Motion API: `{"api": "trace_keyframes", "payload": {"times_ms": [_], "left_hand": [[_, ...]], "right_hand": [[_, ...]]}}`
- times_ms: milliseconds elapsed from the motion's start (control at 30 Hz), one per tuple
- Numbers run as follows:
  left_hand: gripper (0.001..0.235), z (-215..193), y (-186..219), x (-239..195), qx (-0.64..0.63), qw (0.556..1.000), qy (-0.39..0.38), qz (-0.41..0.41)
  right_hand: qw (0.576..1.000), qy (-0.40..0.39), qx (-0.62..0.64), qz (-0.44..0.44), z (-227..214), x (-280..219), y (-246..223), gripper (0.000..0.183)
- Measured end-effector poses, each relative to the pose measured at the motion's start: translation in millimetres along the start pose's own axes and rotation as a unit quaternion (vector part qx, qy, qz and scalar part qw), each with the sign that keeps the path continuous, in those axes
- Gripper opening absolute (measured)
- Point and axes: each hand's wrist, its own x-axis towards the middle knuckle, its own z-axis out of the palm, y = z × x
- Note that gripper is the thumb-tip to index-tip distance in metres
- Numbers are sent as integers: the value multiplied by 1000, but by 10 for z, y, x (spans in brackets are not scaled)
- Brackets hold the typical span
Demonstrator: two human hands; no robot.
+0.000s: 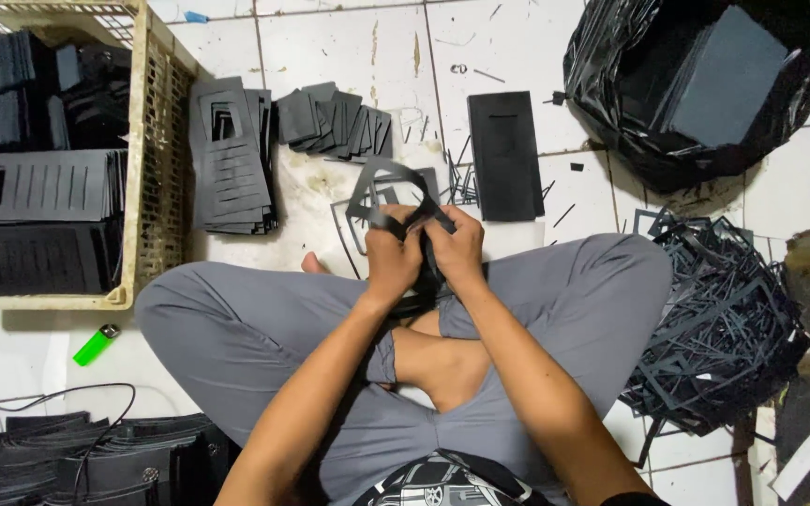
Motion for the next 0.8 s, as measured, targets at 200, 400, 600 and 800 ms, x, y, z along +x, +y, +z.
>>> {"api": "trace_keyframes", "payload": {"times_ms": [200,400,600,800], "left_hand": [[28,-43,-65,138,-65,940,5,-336],[44,-70,-205,123,-176,902,8,-393],[38,-107,-58,176,-132,898,-15,-420],[36,-78,-246,53,-101,911,-51,-397]], "right_hand": [[991,-43,112,65,-42,-162,-303,15],[977,-55,192,80,-162,-125,-259,21],[977,-74,191,65,-222,-105,-294,14],[987,-40,137,75,-215,-107,-357,13]]}}
